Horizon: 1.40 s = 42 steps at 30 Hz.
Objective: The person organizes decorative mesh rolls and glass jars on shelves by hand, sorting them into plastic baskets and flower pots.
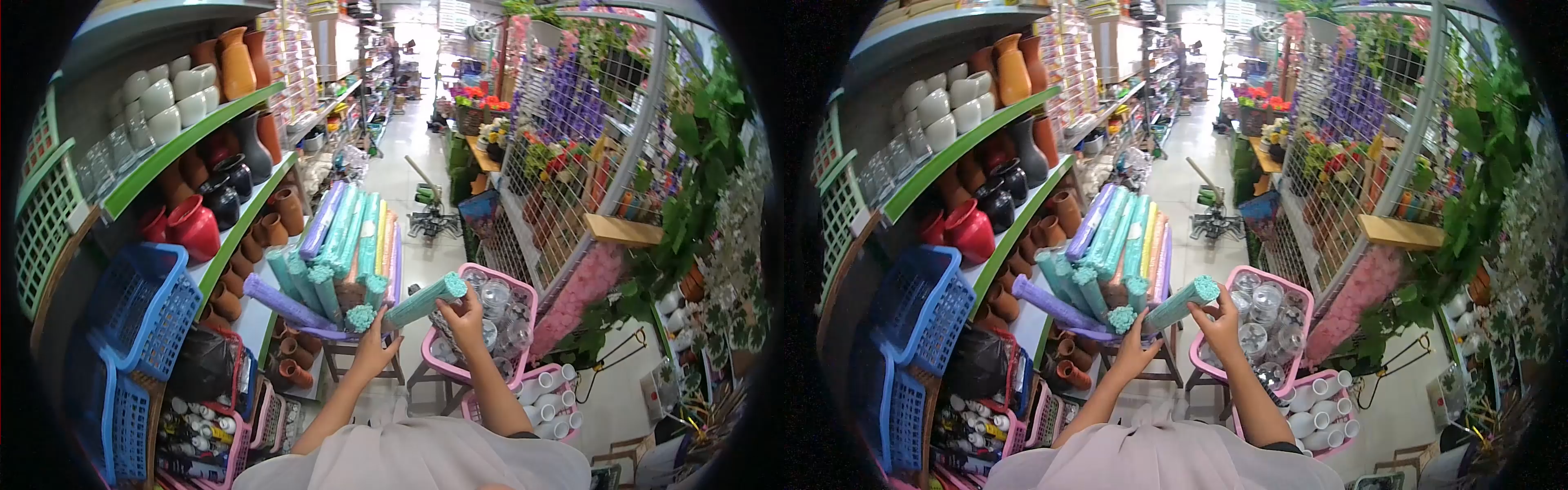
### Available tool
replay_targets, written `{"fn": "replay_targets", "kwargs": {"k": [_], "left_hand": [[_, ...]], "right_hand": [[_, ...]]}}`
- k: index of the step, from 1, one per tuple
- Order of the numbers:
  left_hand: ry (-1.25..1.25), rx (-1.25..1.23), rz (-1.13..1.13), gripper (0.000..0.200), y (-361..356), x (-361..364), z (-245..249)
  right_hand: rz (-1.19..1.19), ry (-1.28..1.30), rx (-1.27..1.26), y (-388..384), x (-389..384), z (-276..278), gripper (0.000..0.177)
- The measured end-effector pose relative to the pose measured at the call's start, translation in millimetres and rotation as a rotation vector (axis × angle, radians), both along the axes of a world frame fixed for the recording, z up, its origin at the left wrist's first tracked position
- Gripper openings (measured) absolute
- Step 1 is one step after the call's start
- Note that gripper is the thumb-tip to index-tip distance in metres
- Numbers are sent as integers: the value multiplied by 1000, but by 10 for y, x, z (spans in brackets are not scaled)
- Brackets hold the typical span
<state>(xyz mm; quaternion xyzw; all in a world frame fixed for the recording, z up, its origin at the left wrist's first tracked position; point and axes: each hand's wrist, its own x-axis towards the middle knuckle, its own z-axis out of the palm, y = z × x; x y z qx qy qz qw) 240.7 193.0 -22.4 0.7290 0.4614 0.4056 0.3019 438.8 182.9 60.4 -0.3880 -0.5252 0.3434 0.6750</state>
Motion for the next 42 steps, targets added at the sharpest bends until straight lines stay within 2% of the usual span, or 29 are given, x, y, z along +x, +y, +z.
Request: {"fn": "replay_targets", "kwargs": {"k": [2,7,9,11,18,20,22,23,25,26,27,28,29,30,31,33,34,37,39,42], "left_hand": [[-5,102,-37,78,27,169,42],[31,57,-167,71,-29,478,309],[10,29,-305,67,-26,529,336],[-52,96,-324,62,-4,596,223],[-6,-95,-368,57,-66,611,216],[27,-132,-453,58,-113,636,247],[4,-154,-456,60,-119,697,216],[-21,-177,-457,63,-120,730,186],[-106,-125,-442,64,-84,813,77],[-193,-67,-422,65,-79,848,45],[-194,-70,-429,65,-82,866,75],[-346,-278,-477,63,-82,873,138],[-495,-487,-520,61,-83,885,190],[-538,-542,-517,49,-84,907,215],[-537,-544,-524,49,-63,920,194],[-826,-719,-602,42,-4,949,133],[-894,-824,-584,43,-1,974,109],[-922,-959,-664,50,44,1005,144],[-929,-967,-660,54,15,1040,177],[-1011,-1020,-686,44,-2,1059,166]], "right_hand": [[-25,52,14,-112,118,110,41],[-70,113,-12,-338,398,255,42],[-86,121,-25,-386,482,223,41],[-84,133,-8,-424,520,187,40],[-90,59,-76,-541,604,160,35],[-104,33,-85,-565,624,168,34],[-10,445,-54,-603,655,195,32],[-15,445,-57,-618,711,148,32],[-197,208,-307,-620,941,-126,37],[-273,-46,-462,-601,1108,-404,38],[-333,-377,-475,-627,1297,-845,38],[-388,-710,-483,-690,1409,-1154,40],[-404,-896,-700,-857,1333,-1059,40],[-412,-1006,-750,-941,1334,-1222,42],[-421,-1041,-798,-983,1327,-1420,43],[-355,-1028,-777,-1056,1256,-1514,44],[-359,-1025,-778,-1056,1214,-1530,44],[-388,-1158,-756,-1040,1104,-1603,46],[-395,-1101,-738,-972,1098,-1714,49],[-393,-966,-715,-982,1058,-1667,48]]}}
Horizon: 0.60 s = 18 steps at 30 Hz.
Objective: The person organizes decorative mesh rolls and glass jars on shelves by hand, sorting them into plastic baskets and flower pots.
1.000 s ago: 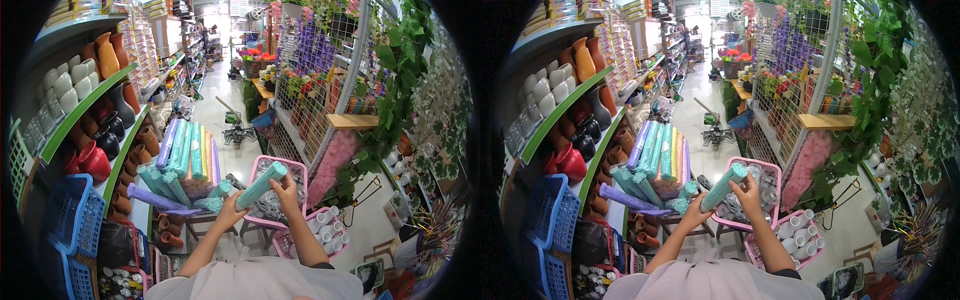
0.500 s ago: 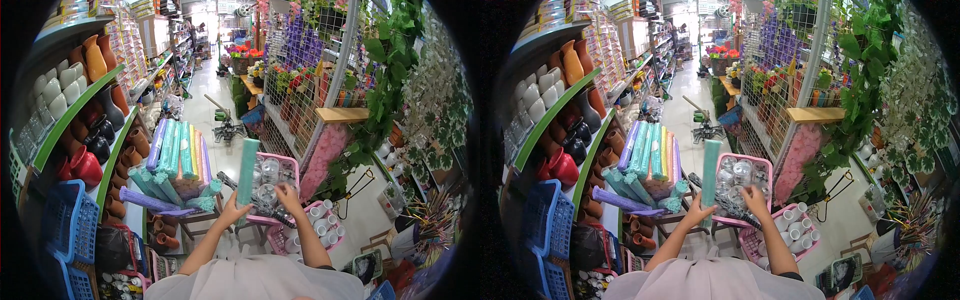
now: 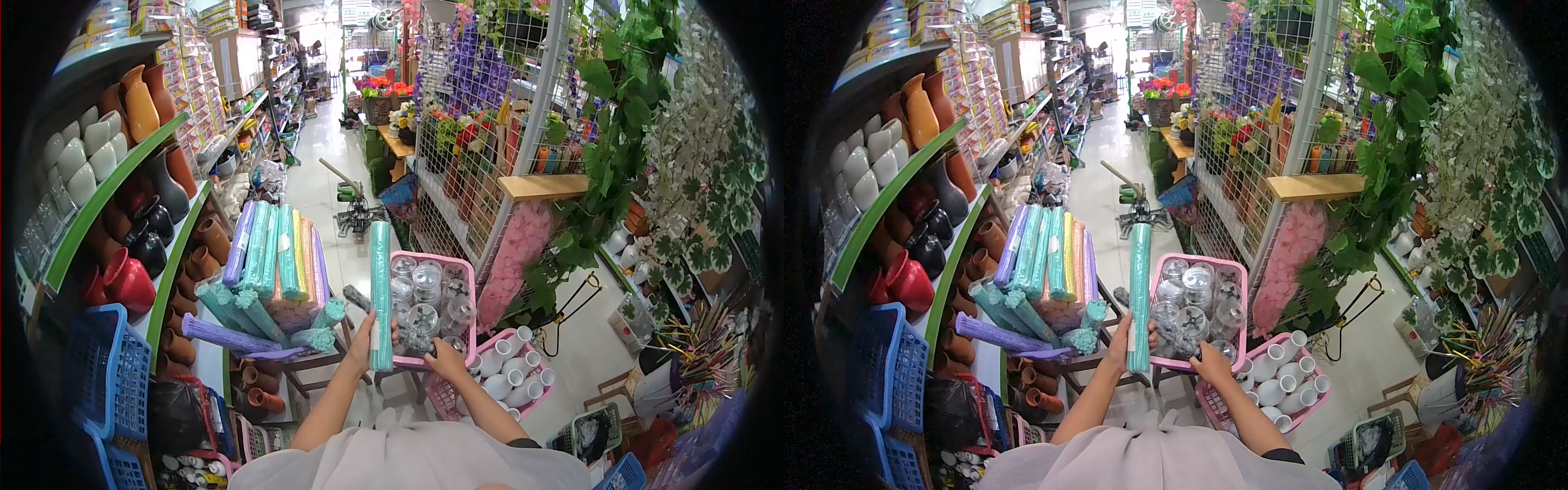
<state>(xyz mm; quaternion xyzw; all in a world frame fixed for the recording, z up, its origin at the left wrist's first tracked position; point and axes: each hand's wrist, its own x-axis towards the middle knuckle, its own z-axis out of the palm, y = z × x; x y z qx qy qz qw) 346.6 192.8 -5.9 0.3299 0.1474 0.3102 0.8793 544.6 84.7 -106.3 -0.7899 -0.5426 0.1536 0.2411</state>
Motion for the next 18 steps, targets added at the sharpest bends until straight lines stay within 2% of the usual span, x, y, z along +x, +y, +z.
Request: {"fn": "replay_targets", "kwargs": {"k": [2,3,4,5,8,9,11,13,15,16,17,18], "left_hand": [[-53,-1,-17,44,23,17,-38],[-54,-1,-16,44,14,15,-16],[9,13,-4,46,-1,14,6],[70,26,8,47,-18,16,33],[-14,-29,-10,49,-39,13,178],[-16,-27,-13,49,21,2,93],[-21,-4,-139,53,183,-15,-152],[-13,-59,-84,51,155,30,-151],[-36,-127,-32,49,137,82,-144],[-22,-146,-12,47,120,105,-139],[-25,-143,-19,47,94,126,-137],[-42,-98,-23,45,50,142,-98]], "right_hand": [[-45,73,33,-23,-12,82,47],[-66,84,147,-56,24,79,44],[-85,93,262,-90,72,84,42],[-83,88,263,-133,126,94,42],[-202,369,445,-323,298,263,30],[-203,366,448,-412,286,415,30],[-237,552,514,-556,249,760,28],[-191,502,553,-645,249,855,29],[-29,446,496,-775,165,958,36],[-33,331,491,-815,85,951,40],[-38,326,495,-854,46,1006,40],[48,216,375,-907,-7,1119,43]]}}
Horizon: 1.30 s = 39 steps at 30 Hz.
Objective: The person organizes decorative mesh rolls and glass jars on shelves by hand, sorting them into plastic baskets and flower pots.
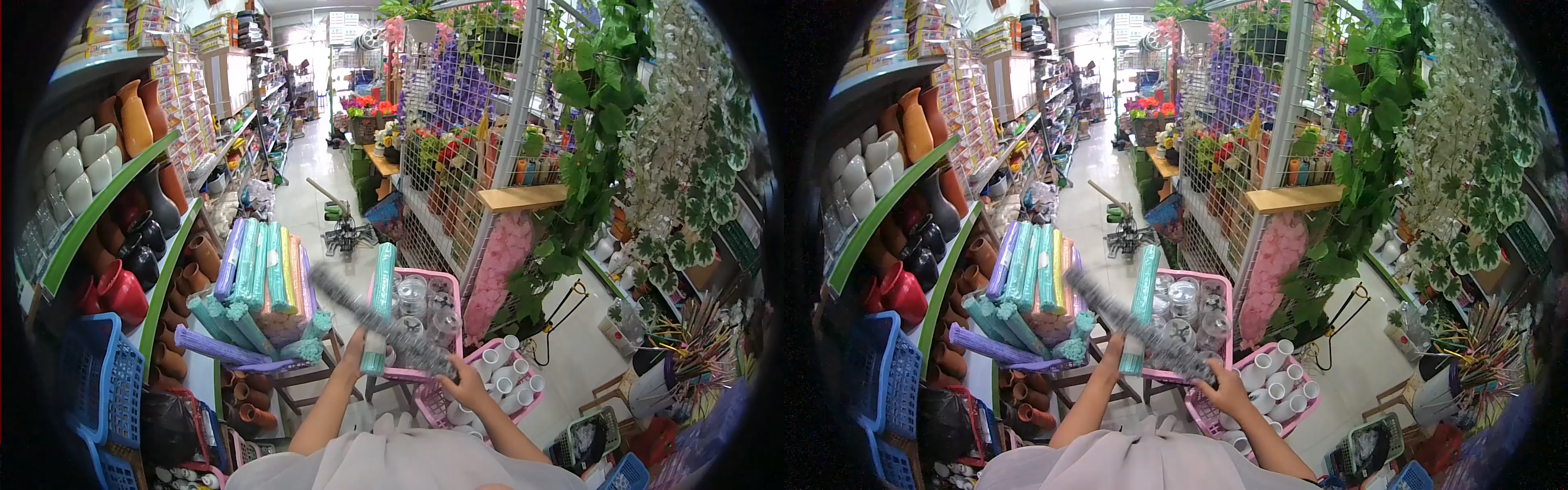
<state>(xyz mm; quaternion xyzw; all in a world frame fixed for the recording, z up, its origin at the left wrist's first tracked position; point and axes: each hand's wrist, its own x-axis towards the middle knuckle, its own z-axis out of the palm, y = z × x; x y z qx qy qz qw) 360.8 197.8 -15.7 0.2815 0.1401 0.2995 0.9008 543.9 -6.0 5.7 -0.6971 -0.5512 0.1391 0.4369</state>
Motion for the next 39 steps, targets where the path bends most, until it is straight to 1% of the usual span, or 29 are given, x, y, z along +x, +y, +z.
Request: {"fn": "replay_targets", "kwargs": {"k": [1,2,3,5,6,7,9,11,13,14,15,17,19,21,22,23,25,27,29,30,31,32,33,34,35,36,37,38,39], "left_hand": [[-18,45,-2,43,-28,16,22],[-78,-45,-117,42,50,30,-98],[-80,-41,-124,42,13,54,-139],[324,127,72,43,-62,111,-192],[257,150,-178,48,-2,107,-195],[212,166,-221,52,-20,163,-221],[288,199,-208,53,-76,191,-287],[277,228,-206,52,-161,172,-157],[270,254,-202,52,-169,157,-102],[377,268,-122,51,-173,141,-103],[481,283,-40,50,-168,121,-105],[45,171,-263,47,18,81,-404],[256,246,-154,47,-108,84,-152],[256,162,-216,47,-127,108,-228],[225,209,-217,46,-136,106,-282],[224,206,-214,46,-137,97,-336],[104,176,-262,46,-118,73,-373],[43,109,-310,46,-73,51,-322],[-19,39,-358,46,-43,80,-279],[56,107,-270,47,-41,115,-290],[131,173,-181,47,-107,132,-110],[143,411,-110,46,-236,54,50],[143,408,-109,46,-225,64,19],[204,316,-131,47,-202,76,-33],[263,224,-152,48,-192,80,-70],[173,288,-161,49,-216,47,-60],[172,284,-156,49,-237,24,-47],[183,259,-138,47,-249,4,-28],[196,235,-121,45,-254,-14,-12]], "right_hand": [[73,-128,-109,-34,-20,63,46],[88,-234,0,-10,49,-111,46],[80,-237,4,30,111,-199,46],[-67,-260,51,61,180,-288,43],[-163,-144,-15,86,171,-185,39],[-171,-145,-9,112,203,-160,39],[-406,-36,-13,174,267,-135,36],[-445,-17,1,104,127,48,34],[-311,-119,98,8,-11,20,34],[-229,-171,127,-61,-70,-9,34],[-231,-168,129,-110,-60,-48,34],[74,-418,124,-199,55,-84,37],[78,-450,163,-215,176,-98,37],[-286,-341,90,-199,259,-101,35],[-451,-255,68,-155,289,-90,33],[-448,-257,66,-145,291,-81,33],[-588,-20,171,-120,242,17,27],[-522,-24,186,-181,189,-103,28],[-216,-242,122,-291,70,-127,31],[-83,-373,146,-324,98,-140,35],[-81,-376,144,-331,148,-140,35],[-46,-445,142,-321,213,-153,36],[-12,-513,140,-304,273,-183,36],[-115,-416,144,-273,308,-215,34],[-111,-417,142,-266,335,-239,34],[-291,-291,71,-235,322,-140,33],[-467,-164,-2,-210,299,-55,32],[-532,-180,88,-186,261,-6,31],[-527,-181,87,-186,241,-25,31]]}}
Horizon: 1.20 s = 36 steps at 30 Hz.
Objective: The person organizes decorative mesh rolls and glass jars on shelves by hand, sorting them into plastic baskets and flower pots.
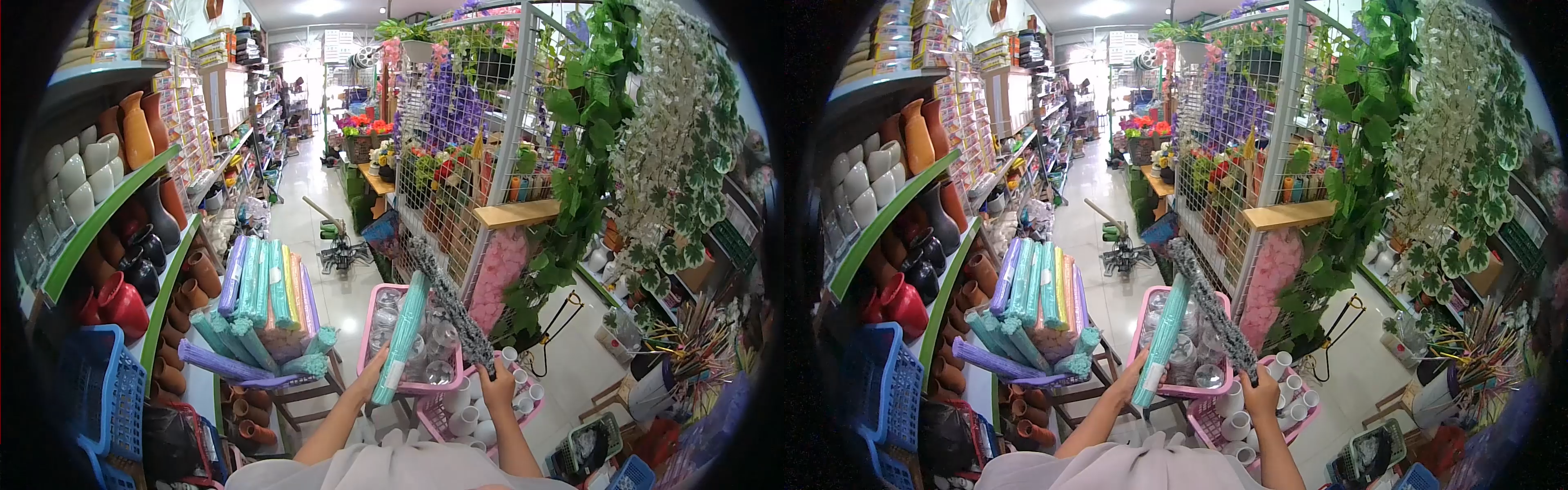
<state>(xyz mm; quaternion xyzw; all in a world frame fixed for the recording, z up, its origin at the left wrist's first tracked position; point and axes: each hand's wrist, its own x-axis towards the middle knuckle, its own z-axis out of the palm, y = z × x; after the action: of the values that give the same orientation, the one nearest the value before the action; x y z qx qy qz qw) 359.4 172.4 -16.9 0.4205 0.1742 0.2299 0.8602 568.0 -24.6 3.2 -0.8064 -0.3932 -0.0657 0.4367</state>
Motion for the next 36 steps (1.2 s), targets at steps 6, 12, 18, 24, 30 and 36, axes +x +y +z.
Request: {"fn": "replay_targets", "kwargs": {"k": [6,12,18,24,30,36], "left_hand": [[-100,200,-27,52,150,-65,-252],[-29,-2,-52,52,179,-52,-324],[-126,39,-61,54,58,-139,-36],[180,189,89,49,161,-107,-268],[79,-24,-35,51,178,-119,-184],[103,271,19,58,94,-144,15]], "right_hand": [[523,-318,-14,-134,14,-175,35],[183,-71,-67,-62,71,-55,33],[300,-52,11,-98,-62,-142,35],[264,-256,-35,-65,52,-181,36],[105,-57,-28,-115,-66,-188,32],[471,-314,-25,-147,-56,-197,32]]}}
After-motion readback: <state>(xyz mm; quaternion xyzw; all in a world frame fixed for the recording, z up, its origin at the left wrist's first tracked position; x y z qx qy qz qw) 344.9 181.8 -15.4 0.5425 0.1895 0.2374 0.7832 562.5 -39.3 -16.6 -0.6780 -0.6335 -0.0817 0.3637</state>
